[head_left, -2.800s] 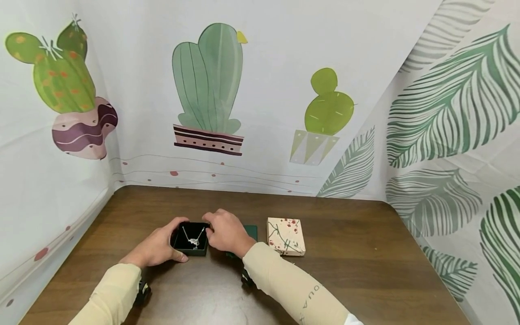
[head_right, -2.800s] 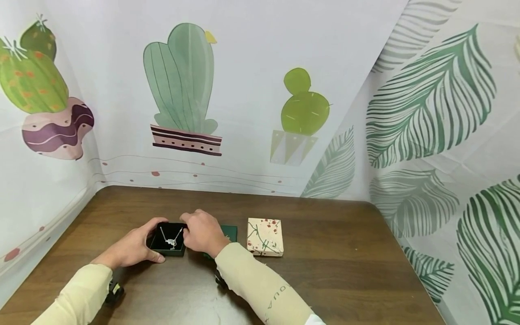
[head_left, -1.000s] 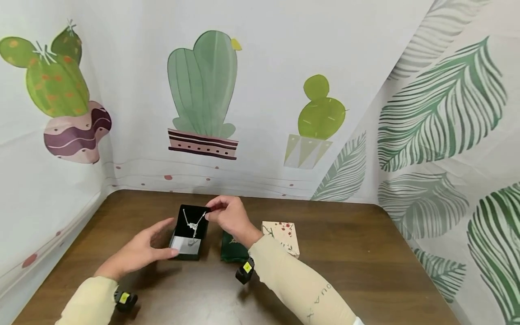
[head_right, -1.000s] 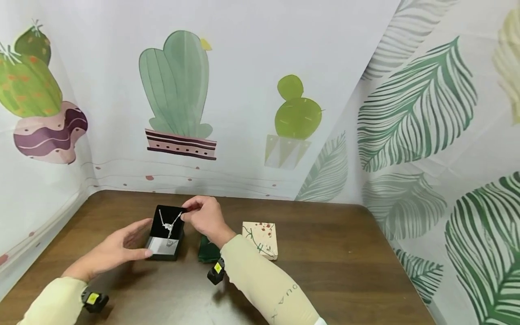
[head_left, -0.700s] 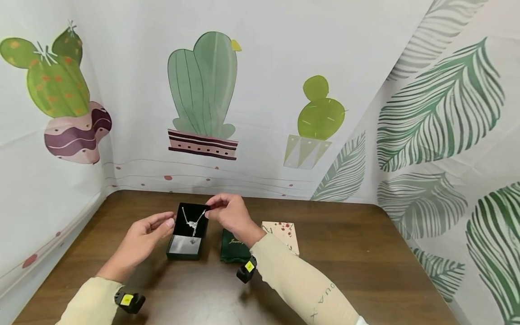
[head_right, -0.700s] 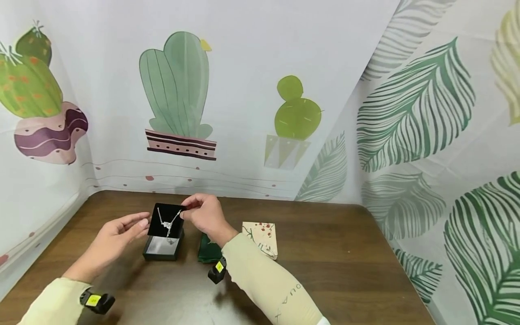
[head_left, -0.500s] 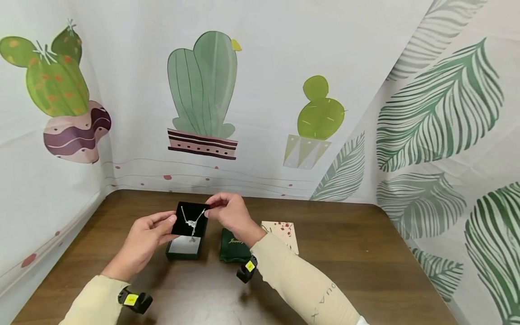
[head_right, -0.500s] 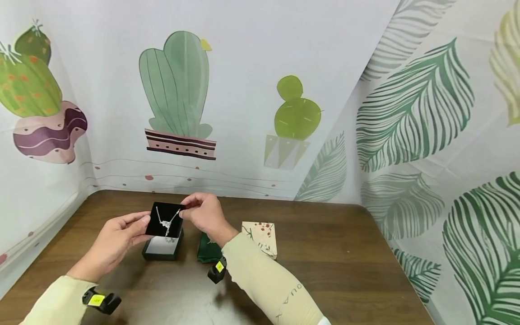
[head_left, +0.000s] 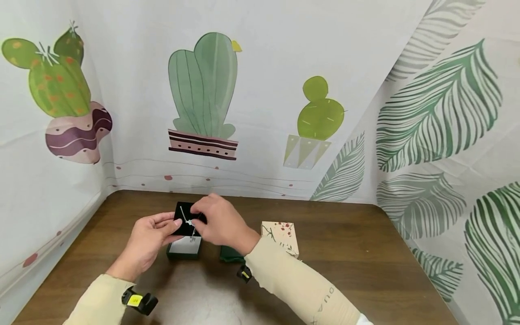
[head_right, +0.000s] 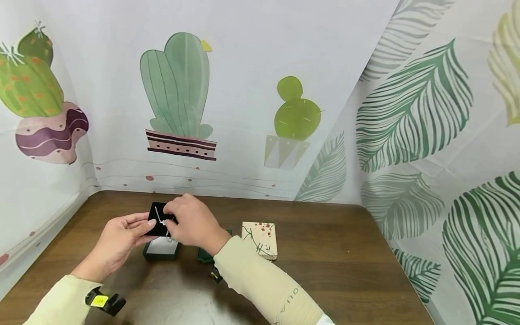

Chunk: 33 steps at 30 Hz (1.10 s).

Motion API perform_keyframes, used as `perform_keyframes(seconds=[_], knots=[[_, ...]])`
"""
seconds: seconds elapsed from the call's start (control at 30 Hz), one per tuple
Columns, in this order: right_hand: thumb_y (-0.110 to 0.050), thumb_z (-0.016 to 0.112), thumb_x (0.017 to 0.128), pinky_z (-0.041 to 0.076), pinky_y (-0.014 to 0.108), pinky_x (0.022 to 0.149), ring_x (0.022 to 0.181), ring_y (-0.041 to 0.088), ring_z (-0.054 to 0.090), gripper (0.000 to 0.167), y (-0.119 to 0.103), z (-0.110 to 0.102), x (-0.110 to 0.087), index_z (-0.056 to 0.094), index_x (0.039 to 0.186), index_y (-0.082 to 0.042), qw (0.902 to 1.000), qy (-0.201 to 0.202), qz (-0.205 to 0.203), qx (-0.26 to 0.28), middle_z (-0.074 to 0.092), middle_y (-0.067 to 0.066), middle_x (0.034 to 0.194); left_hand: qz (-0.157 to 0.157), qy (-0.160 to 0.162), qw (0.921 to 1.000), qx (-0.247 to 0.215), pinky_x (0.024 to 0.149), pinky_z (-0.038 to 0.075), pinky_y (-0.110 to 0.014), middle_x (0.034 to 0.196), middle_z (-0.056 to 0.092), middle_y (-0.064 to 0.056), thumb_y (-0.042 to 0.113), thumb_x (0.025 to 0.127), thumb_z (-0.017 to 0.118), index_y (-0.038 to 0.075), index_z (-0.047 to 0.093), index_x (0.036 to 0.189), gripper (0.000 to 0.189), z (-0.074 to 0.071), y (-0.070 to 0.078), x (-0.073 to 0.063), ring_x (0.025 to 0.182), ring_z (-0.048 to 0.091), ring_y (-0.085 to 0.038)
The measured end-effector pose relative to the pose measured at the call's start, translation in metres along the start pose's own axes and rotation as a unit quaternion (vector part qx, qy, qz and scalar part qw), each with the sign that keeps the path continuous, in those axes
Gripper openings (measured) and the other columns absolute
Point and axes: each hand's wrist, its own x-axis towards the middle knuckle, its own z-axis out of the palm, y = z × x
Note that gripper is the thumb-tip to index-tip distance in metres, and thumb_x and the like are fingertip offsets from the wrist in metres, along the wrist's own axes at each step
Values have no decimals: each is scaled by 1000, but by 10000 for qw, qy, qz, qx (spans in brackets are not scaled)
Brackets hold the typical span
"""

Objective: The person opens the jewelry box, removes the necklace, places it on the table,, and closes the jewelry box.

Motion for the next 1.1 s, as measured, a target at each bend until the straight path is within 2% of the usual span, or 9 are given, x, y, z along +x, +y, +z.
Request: perform_keyframes(seconds=[0.07,0.17,0.23,0.33,0.5,0.57,0.83,1.1], knots=[[-23,75,96,53,22,91,102,13,66,15,-6,1,0,77,108,-15,9982,-131,-327,-475,77,-3,107,-24,9,9999,-126,82,63,-28,105,75,4,6,102,64,-20,40,146,56,0,0,-1,93,74,-2],[-22,76,94,52,22,89,96,12,66,8,-12,2,1,76,100,-17,9927,-147,-588,-1047,76,-6,99,-9,8,9997,-253,81,63,-27,102,75,9,4,102,65,-19,40,146,56,1,0,-2,93,74,-3],[-19,74,93,53,22,86,91,11,66,2,-13,2,1,75,95,-19,9875,-85,-747,-1382,75,-7,93,20,17,9995,-301,81,63,-27,99,76,11,4,101,66,-19,42,145,55,1,0,-2,93,75,-3],[-15,71,91,56,21,82,84,10,67,5,-14,3,1,74,91,-19,9780,83,-1023,-1815,75,-7,87,81,-20,9995,-320,81,63,-27,97,77,12,5,100,67,-18,45,143,53,0,0,-1,94,75,-3],[-14,69,88,58,21,80,81,9,69,9,-13,8,1,72,95,-18,9643,360,-1360,-2243,74,-6,87,142,-9,9995,-283,80,63,-27,97,77,12,6,100,69,-18,47,141,53,-2,-1,-2,93,75,-3],[-13,70,88,57,20,81,82,9,68,11,-13,10,1,72,98,-17,9650,374,-1364,-2207,74,-6,89,148,33,9996,-231,80,63,-27,96,77,13,6,100,69,-18,47,142,53,-2,-1,-2,93,75,-3],[-13,72,94,57,21,88,92,11,69,12,-6,6,8,74,106,-16,9849,297,-1041,-1350,75,-5,99,137,206,9996,151,80,63,-26,96,76,9,6,100,68,-19,49,140,51,-1,-1,-4,91,75,-4],[-3,66,97,58,20,74,80,9,69,13,-1,-3,17,72,107,-10,9955,318,-834,-319,75,0,98,7,301,9990,325,80,63,-28,98,75,5,4,100,67,-18,51,138,47,2,0,-5,90,74,-2]])
